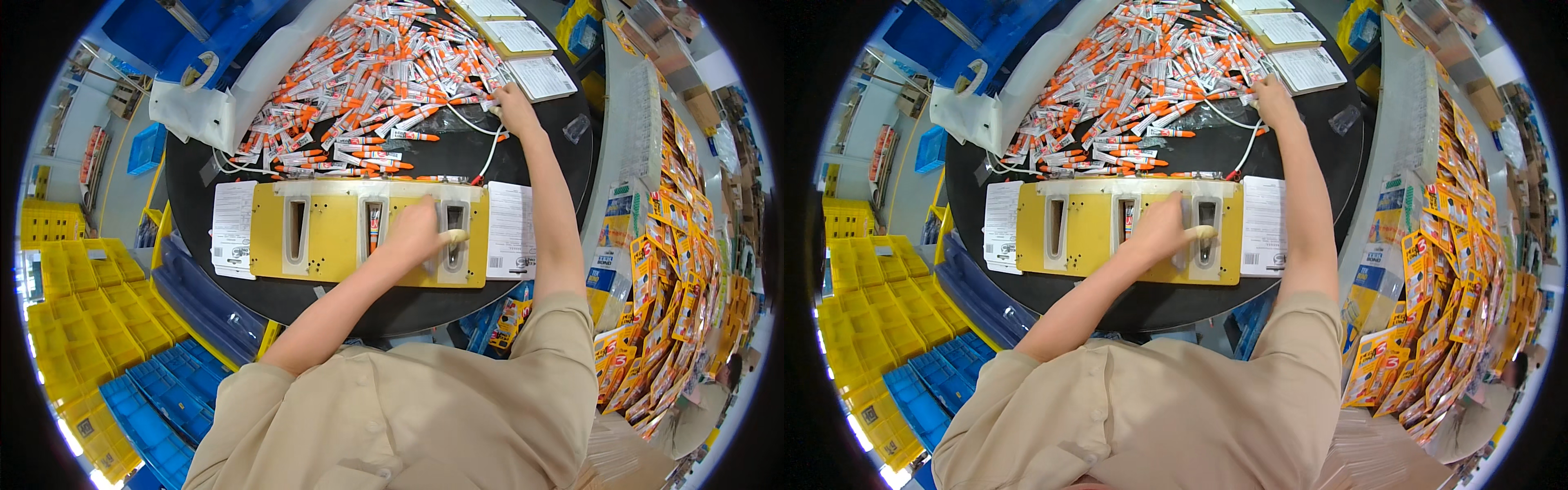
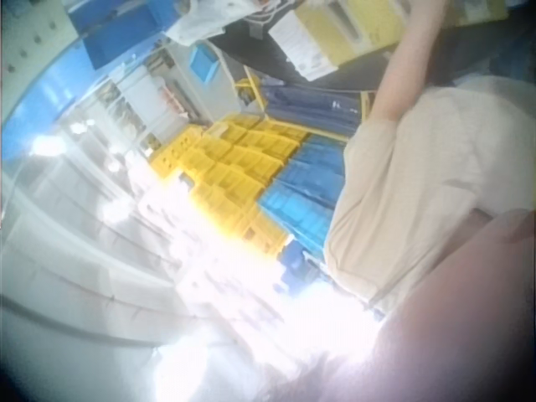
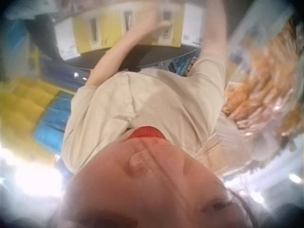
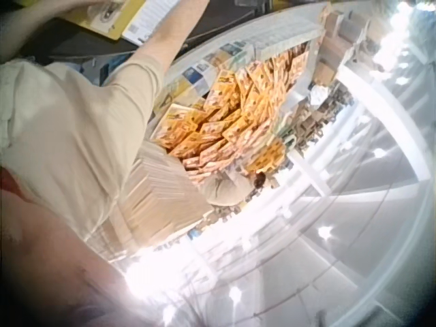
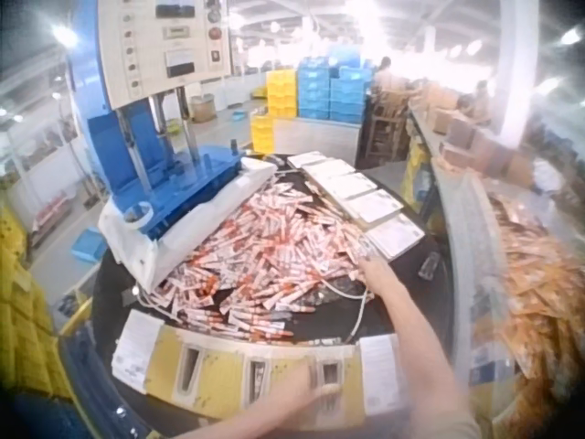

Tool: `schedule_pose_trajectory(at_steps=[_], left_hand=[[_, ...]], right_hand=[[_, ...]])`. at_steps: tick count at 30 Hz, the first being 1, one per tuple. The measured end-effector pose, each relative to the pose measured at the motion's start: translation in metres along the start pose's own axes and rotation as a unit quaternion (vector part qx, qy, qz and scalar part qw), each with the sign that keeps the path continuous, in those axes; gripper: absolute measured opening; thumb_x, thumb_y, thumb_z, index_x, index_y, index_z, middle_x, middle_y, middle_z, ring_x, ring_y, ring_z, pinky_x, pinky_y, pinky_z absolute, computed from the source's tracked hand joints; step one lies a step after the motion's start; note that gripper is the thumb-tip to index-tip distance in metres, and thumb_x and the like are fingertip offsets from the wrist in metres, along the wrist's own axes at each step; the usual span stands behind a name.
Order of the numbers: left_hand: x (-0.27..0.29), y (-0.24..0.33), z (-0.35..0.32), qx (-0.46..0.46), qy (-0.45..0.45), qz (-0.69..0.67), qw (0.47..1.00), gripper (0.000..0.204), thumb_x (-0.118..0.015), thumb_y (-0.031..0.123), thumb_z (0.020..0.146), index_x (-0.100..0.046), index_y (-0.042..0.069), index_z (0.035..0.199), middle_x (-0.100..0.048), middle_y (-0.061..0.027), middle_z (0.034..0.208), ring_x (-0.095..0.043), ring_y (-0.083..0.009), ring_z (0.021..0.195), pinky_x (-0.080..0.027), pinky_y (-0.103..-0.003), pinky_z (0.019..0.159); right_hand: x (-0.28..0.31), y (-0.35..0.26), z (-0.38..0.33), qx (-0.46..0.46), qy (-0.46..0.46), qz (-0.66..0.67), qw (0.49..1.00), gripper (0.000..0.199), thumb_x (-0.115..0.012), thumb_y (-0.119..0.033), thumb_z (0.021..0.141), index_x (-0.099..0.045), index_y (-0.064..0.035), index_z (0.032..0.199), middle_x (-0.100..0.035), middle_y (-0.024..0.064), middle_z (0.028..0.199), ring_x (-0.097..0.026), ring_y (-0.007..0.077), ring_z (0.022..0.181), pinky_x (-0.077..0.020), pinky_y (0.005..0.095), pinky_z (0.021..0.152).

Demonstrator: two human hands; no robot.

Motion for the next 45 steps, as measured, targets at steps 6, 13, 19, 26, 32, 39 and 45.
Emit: schedule_pose_trajectory(at_steps=[6,13,19,26,32,39,45], left_hand=[[0.047,-0.037,-0.022,-0.012,0.016,-0.181,0.983,0.041,-0.077,0.023,0.074,-0.054,-0.001,0.099,-0.066,-0.0209,0.085,-0.064,-0.0389,0.085,-0.05,-0.046,0.075],[0.073,-0.078,-0.022,0.048,0.046,0.019,0.998,0.046,-0.08,0.03,0.072,-0.056,-0.002,0.095,-0.066,-0.023,0.082,-0.064,-0.0411,0.082,-0.049,-0.047,0.072],[0.095,-0.103,-0.044,0.075,0.054,0.071,0.993,0.059,-0.079,0.04,0.073,-0.054,-0.005,0.103,-0.066,-0.0252,0.085,-0.065,-0.0409,0.082,-0.05,-0.046,0.072],[0.134,-0.142,-0.08,-0.022,0.119,-0.125,0.985,0.033,-0.07,0.016,0.077,-0.056,0.003,0.103,-0.066,-0.0174,0.085,-0.065,-0.0356,0.08,-0.05,-0.039,0.072],[0.152,-0.177,-0.067,0.057,0.081,0.021,0.995,0.039,-0.075,0.032,0.075,-0.057,0.004,0.095,-0.066,-0.0162,0.084,-0.064,-0.0366,0.082,-0.05,-0.044,0.071],[0.18,-0.195,-0.081,0.13,0.056,0.132,0.981,0.061,-0.073,0.053,0.075,-0.058,0.002,0.105,-0.069,-0.0154,0.089,-0.066,-0.0351,0.086,-0.052,-0.044,0.074],[0.214,-0.212,-0.074,0.121,0.151,0.088,0.977,0.035,-0.065,0.035,0.086,-0.06,0.008,0.108,-0.068,-0.0132,0.087,-0.065,-0.0337,0.083,-0.049,-0.043,0.07]], right_hand=[[0.055,-0.056,-0.013,0.01,0.019,0.034,0.999,0.024,-0.063,-0.011,0.086,-0.056,-0.0069,0.11,-0.063,0.0152,0.092,-0.062,0.034,0.088,-0.0489,0.0432,0.076],[0.027,-0.148,-0.164,-0.217,-0.121,0.539,0.805,0.036,-0.064,-0.002,0.087,-0.055,-0.0044,0.121,-0.058,0.0042,0.078,-0.059,0.0084,0.059,-0.0456,0.0239,0.051],[0.058,-0.187,-0.157,-0.101,-0.124,0.204,0.966,0.019,-0.074,-0.011,0.078,-0.071,-0.0026,0.094,-0.062,0.0105,0.084,-0.063,0.021,0.074,-0.0504,0.0334,0.067],[0.013,-0.201,-0.05,-0.032,0.08,0.153,0.984,0.017,-0.069,-0.012,0.083,-0.068,-0.0017,0.097,-0.061,0.0155,0.092,-0.062,0.0318,0.086,-0.0493,0.0379,0.076],[-0.024,-0.246,-0.023,0.03,-0.007,0.081,0.996,0.026,-0.068,-0.011,0.085,-0.054,-0.0018,0.105,-0.059,0.0144,0.084,-0.058,0.0321,0.081,-0.0465,0.0423,0.072],[0.021,-0.299,-0.111,-0.09,-0.056,0.251,0.962,0.039,-0.074,-0.02,0.083,-0.06,-0.0014,0.115,-0.055,0.0097,0.061,-0.052,0.0213,0.052,-0.0423,0.032,0.052],[0.015,-0.315,-0.149,-0.041,-0.012,0.135,0.99,0.041,-0.075,-0.028,0.08,-0.065,-0.0032,0.111,-0.059,0.014,0.072,-0.059,0.032,0.06,-0.0452,0.0389,0.052]])
Point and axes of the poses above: each hand's wrist, its own z-axis towards the middle knuckle, its own x-axis out of the back of the hand, y = z × x, the point moved 10 cm from there along z, towards the middle knuckle
